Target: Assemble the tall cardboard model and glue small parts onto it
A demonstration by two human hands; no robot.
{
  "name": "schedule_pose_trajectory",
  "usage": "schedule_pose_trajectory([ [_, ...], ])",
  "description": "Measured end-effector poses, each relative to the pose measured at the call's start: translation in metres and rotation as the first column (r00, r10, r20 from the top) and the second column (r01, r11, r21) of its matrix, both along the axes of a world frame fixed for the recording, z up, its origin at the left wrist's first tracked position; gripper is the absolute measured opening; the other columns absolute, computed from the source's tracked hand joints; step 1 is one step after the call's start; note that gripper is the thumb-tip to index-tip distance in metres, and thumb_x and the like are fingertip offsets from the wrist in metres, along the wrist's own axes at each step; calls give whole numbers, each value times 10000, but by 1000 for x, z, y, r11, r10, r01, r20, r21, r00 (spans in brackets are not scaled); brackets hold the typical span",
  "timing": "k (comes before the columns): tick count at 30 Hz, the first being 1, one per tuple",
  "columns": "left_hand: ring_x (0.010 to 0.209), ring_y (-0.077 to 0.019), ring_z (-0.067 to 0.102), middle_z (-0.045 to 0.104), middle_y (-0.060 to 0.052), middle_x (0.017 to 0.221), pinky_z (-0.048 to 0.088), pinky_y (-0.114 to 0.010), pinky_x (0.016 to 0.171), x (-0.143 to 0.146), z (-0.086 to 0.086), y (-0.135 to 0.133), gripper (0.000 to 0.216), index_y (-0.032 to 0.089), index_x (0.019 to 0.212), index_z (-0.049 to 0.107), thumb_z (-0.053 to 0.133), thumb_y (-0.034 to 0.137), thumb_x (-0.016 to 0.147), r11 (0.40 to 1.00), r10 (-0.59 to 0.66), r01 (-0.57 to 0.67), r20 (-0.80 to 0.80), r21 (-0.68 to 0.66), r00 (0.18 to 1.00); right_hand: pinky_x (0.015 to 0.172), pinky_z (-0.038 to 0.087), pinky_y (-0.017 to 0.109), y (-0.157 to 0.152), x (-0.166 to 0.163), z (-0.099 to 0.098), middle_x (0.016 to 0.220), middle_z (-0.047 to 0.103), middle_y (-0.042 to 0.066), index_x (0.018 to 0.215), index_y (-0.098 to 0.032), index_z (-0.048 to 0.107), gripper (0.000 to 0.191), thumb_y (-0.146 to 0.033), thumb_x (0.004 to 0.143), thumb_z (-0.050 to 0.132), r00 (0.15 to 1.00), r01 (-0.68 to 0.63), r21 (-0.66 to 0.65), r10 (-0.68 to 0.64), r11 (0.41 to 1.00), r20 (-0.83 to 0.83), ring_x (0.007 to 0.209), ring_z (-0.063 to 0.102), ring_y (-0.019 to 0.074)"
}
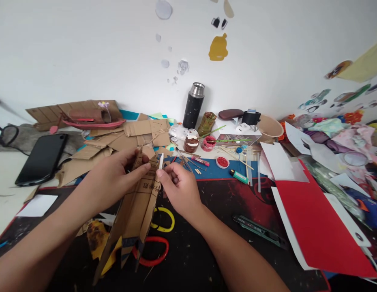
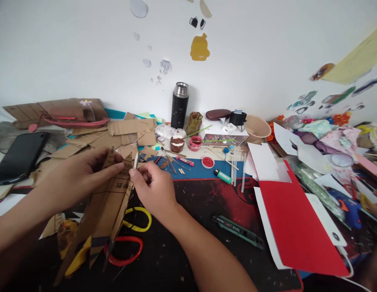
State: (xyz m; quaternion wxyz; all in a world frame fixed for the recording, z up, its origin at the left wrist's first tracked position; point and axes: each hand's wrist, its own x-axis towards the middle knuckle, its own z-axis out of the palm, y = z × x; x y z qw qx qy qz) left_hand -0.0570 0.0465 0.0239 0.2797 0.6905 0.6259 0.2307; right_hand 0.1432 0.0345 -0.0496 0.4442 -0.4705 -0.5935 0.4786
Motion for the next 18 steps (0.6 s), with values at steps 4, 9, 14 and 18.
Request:
schedule_pose_trajectory([
  [4,780,-274,685,759,-27,829,463,-387,711,4,3,0,435,262,961,701,560,671,918,1000,-3,3,-4,-1,1000,473,480,253,1,1,4,651,592,-54,908,-259,628,375,-612,1003,713,988,-51,-110,33,993,-152,506,560,139],
  [9,682,-222,614,686,24,723,421,-346,652,5,-3,-1,350,270,947,708,580,596,959,997,-58,57,39,44,998,429,500,234,3,1,8,647,615,-74,959,-256,627,445,-673,944,780,965,-58,-198,4,979,-262,457,565,123],
  [14,630,-218,591,664,28,677,390,-342,609,5,-7,-2,335,282,926,691,577,595,962,995,-46,41,54,87,997,383,458,218,3,1,6,594,614,-84,981,-256,619,488,-711,938,788,957,-68,-217,3,974,-289,413,574,126],
  [18,598,-212,548,643,27,655,387,-345,606,8,-8,-3,309,285,886,659,578,575,959,994,-56,49,78,96,995,383,460,229,2,1,7,573,595,-89,964,-264,600,474,-701,954,785,957,-51,-205,-10,977,-289,404,573,132],
])
